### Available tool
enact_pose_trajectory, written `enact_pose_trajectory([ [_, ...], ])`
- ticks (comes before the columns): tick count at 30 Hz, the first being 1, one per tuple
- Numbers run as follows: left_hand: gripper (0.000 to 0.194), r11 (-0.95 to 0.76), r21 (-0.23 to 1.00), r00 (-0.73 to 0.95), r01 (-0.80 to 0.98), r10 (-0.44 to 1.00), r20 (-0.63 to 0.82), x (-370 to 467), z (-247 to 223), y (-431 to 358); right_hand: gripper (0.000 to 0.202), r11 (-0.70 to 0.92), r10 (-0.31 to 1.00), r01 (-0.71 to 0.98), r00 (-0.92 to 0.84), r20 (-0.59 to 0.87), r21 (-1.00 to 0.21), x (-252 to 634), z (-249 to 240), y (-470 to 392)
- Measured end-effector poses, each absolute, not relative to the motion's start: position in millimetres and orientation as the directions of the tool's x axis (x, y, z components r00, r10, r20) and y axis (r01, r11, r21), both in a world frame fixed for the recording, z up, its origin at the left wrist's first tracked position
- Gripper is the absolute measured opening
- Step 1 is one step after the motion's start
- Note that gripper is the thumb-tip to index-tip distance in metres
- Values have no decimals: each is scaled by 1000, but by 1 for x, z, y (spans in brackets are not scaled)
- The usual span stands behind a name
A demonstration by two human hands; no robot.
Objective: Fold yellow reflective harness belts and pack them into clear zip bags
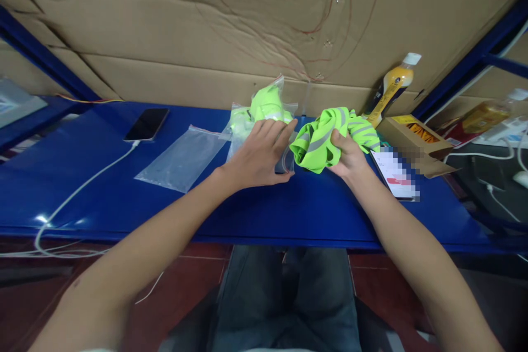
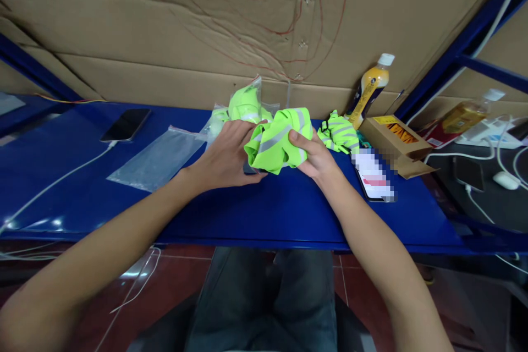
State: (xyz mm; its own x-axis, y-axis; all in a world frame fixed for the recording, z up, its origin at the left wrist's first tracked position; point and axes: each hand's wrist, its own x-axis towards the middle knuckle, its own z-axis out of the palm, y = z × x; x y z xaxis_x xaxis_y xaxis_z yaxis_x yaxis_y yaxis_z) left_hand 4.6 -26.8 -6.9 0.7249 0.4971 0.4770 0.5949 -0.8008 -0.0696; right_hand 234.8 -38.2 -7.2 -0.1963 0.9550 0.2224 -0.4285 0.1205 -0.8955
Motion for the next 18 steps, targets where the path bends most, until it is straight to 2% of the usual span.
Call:
enact_pose_trajectory([
  [5, 97, -776, 11, 643, 631, 531, 551, -11, 3, -19, 68, 135, 963, -414, -159, 218, -900, 240, -9, -33],
  [8, 98, -727, 30, 586, 686, 576, 570, -17, 8, -16, 64, 175, 976, -357, -58, 209, -918, 238, -5, -31],
  [14, 84, -681, -57, 595, 730, 592, 544, -13, 7, -17, 60, 209, 978, -279, 70, 197, -937, 221, -8, -31],
  [18, 90, -687, -89, 625, 721, 589, 512, -3, 2, -20, 55, 310, 946, -232, 173, 275, -922, 209, -14, -35],
])
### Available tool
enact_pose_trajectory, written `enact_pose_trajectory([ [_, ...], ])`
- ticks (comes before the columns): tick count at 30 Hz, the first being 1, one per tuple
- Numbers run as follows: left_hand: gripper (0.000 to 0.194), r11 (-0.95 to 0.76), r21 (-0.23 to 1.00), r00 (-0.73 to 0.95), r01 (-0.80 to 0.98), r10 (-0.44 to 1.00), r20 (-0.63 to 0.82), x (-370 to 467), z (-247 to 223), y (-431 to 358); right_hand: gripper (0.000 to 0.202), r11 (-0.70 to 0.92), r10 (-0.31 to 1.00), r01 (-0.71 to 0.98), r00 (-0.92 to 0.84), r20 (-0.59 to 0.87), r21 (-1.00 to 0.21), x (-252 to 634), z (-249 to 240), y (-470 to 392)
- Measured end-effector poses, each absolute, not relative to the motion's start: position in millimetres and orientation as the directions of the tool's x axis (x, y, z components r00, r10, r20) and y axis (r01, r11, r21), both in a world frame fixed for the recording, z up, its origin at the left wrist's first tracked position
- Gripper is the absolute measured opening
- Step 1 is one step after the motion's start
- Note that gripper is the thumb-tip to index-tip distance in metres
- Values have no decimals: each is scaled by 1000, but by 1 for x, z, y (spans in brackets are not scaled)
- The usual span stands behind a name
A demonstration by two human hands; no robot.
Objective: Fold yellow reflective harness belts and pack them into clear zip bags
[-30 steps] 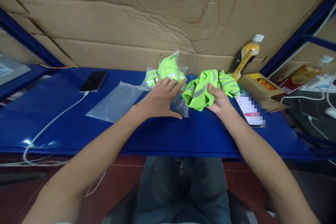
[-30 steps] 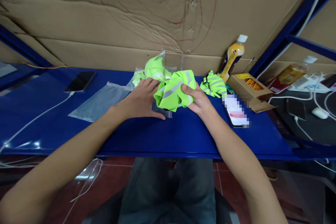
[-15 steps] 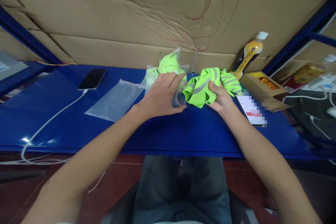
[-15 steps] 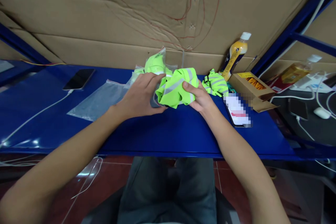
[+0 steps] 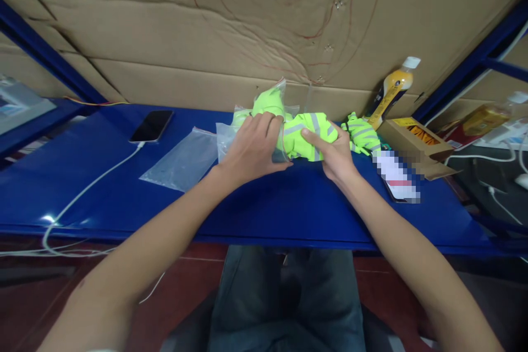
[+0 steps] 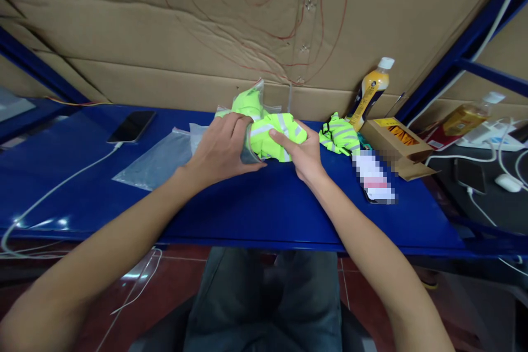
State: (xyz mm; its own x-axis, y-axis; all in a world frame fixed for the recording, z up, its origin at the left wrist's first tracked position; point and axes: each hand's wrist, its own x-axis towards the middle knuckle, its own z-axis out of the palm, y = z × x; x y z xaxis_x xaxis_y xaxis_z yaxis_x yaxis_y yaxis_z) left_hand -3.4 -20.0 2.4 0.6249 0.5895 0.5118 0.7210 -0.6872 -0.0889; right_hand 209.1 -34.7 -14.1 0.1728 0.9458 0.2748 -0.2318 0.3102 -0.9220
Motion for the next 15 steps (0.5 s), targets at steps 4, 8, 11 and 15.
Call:
enact_pose_trajectory([
  [4, 101, -655, -94, 606, 750, 623, 495, 3, 0, -23, 55, 299, 950, -232, 163, 267, -926, 205, -13, -38],
  [8, 103, -665, -117, 632, 738, 619, 466, 4, -5, -23, 57, 263, 964, -194, 83, 252, -945, 203, -18, -39],
  [11, 103, -671, -146, 647, 727, 598, 473, 5, -10, -22, 50, 332, 942, -36, 62, 330, -943, 201, -27, -36],
  [15, 106, -678, -143, 643, 721, 578, 503, 4, -15, -18, 42, 479, 839, 263, 145, 525, -838, 199, -35, -35],
])
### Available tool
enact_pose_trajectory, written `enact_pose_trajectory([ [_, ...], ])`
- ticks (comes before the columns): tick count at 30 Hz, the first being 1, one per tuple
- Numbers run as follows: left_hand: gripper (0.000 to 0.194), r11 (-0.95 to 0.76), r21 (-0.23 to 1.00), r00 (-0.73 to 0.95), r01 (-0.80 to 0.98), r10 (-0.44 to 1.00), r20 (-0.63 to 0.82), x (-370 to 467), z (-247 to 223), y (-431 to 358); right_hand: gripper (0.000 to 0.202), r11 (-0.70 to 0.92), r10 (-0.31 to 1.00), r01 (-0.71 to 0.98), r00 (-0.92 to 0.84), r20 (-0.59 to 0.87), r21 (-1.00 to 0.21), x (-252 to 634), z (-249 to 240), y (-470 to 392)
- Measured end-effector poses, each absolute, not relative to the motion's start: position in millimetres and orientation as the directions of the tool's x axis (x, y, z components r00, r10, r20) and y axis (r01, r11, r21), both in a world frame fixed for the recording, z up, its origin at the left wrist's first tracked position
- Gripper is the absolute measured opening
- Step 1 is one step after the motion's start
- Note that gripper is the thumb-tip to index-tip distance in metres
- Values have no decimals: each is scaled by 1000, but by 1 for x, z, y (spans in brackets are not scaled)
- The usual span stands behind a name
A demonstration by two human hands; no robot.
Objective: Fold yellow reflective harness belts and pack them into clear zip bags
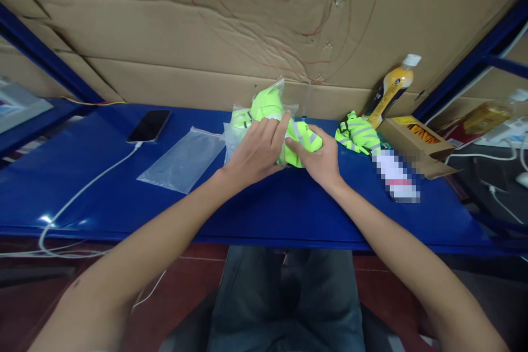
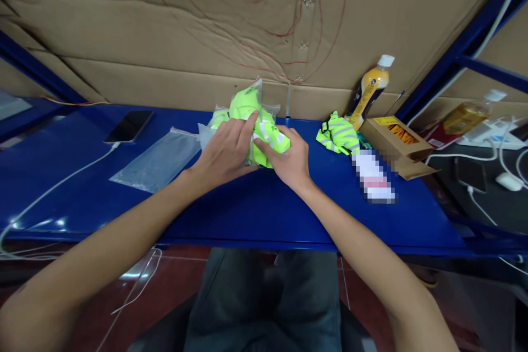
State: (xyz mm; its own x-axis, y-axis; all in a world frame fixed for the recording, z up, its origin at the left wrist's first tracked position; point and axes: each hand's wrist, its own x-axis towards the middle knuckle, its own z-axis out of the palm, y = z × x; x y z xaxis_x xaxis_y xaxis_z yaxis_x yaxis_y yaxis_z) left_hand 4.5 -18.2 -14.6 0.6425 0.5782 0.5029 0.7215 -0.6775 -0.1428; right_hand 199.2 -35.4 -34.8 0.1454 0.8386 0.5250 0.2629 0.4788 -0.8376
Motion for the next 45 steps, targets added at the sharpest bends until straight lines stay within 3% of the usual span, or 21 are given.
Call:
enact_pose_trajectory([
  [5, 100, -666, -47, 541, 744, 560, 627, 2, -16, -13, 36, 563, 765, 347, 125, 632, -750, 199, -28, -40],
  [11, 72, -630, 31, 509, 776, 654, 560, 3, -26, -12, 39, 550, 825, 304, -57, 562, -778, 202, -21, -41],
  [16, 58, -620, -1, 482, 785, 609, 630, 6, -34, -9, 40, 523, 826, 442, -50, 562, -729, 198, -22, -39],
  [19, 64, -629, 39, 452, 777, 600, 660, 4, -37, -6, 42, 542, 824, 445, -111, 556, -713, 200, -22, -36],
  [24, 84, -752, 251, 519, 610, 618, 590, 0, -44, 1, 32, 591, 804, 457, -265, 532, -665, 210, -25, -33],
  [26, 86, -774, 272, 540, 571, 604, 586, 1, -49, 2, 30, 591, 805, 483, -298, 513, -646, 211, -27, -32],
  [32, 70, -729, 73, 480, 681, 519, 707, 10, -59, -2, 24, 534, 826, 544, -176, 535, -647, 204, -34, -32],
  [36, 82, -694, 2, 491, 720, 511, 706, 14, -52, -7, 28, 465, 875, 409, -79, 477, -785, 205, -33, -31],
  [39, 95, -634, -25, 458, 773, 529, 715, 13, -44, -6, 32, 481, 863, 337, -21, 505, -809, 206, -28, -32],
  [45, 75, -667, -108, 533, 737, 476, 700, 5, -42, -1, 31, 559, 827, 280, -124, 548, -781, 204, -29, -33],
])
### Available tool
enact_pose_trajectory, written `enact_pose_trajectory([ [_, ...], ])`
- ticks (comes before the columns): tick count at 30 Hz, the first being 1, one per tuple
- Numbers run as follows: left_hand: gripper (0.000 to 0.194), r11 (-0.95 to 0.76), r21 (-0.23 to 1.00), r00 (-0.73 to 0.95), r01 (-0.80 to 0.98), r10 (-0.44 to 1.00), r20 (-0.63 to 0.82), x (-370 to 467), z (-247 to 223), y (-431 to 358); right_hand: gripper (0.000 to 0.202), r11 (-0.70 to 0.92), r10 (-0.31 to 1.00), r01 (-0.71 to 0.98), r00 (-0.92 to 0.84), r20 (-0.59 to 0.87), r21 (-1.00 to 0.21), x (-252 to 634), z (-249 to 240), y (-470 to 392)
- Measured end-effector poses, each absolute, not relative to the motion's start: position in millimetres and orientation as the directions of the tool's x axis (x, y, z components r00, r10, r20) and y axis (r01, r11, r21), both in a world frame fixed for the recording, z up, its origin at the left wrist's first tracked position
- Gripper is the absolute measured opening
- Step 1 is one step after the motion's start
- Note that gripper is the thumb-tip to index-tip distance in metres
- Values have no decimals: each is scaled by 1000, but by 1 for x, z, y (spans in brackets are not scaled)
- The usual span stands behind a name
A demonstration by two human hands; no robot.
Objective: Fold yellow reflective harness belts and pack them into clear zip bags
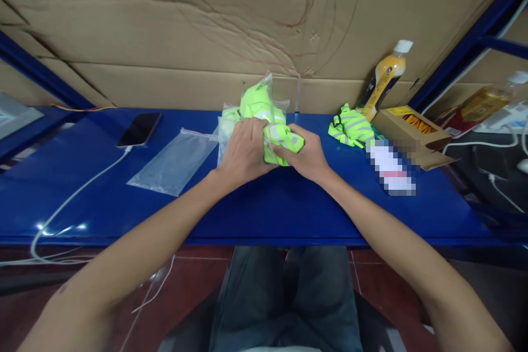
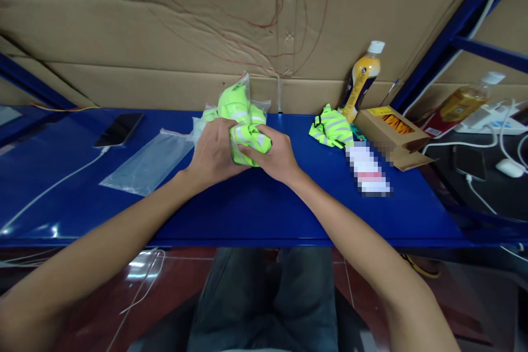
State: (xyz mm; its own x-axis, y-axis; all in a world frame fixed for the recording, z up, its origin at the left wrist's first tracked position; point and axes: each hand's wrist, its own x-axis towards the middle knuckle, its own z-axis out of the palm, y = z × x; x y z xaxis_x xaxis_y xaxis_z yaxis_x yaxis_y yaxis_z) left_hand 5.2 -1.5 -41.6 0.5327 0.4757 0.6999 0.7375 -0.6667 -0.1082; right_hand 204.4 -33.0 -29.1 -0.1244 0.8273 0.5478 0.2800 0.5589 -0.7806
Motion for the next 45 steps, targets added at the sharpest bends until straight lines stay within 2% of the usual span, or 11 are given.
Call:
enact_pose_trajectory([
  [5, 50, -668, -198, 590, 717, 431, 682, 11, -47, -11, 22, 543, 826, 498, -172, 537, -676, 199, -40, -36],
  [8, 45, -673, -143, 576, 725, 480, 662, 16, -48, -15, 19, 494, 851, 586, -172, 497, -642, 198, -37, -37],
  [11, 58, -669, -56, 539, 741, 543, 644, 15, -46, -11, 22, 453, 891, 494, -215, 400, -742, 205, -30, -33],
  [15, 85, -643, 48, 446, 765, 581, 681, 5, -43, 4, 56, 322, 944, 168, -131, 303, -932, 215, -25, -24],
  [18, 85, -614, 70, 400, 786, 593, 699, -2, -42, 8, 64, 286, 955, 49, -99, 280, -957, 215, -25, -23],
  [24, 58, -598, -114, 525, 793, 578, 625, 4, -39, -1, 42, 427, 895, 291, 0, 446, -856, 201, -32, -33],
  [30, 32, -597, -250, 604, 762, 518, 605, 13, -37, -11, 28, 429, 902, 112, -12, 431, -896, 182, -49, -39],
  [35, 32, -621, -202, 583, 757, 503, 637, 16, -39, -16, 11, 414, 910, 237, -74, 409, -879, 183, -42, -43],
  [37, 33, -616, -157, 547, 772, 518, 658, 16, -37, -16, 9, 384, 920, 153, -153, 362, -911, 191, -33, -40],
  [41, 52, -623, -100, 513, 776, 531, 674, 15, -30, -15, 31, 239, 933, -104, -250, 258, -965, 205, -24, -30],
  [45, 37, -642, -179, 577, 745, 487, 656, 19, -34, -19, 9, 328, 917, 15, -245, 315, -945, 199, -32, -30],
])
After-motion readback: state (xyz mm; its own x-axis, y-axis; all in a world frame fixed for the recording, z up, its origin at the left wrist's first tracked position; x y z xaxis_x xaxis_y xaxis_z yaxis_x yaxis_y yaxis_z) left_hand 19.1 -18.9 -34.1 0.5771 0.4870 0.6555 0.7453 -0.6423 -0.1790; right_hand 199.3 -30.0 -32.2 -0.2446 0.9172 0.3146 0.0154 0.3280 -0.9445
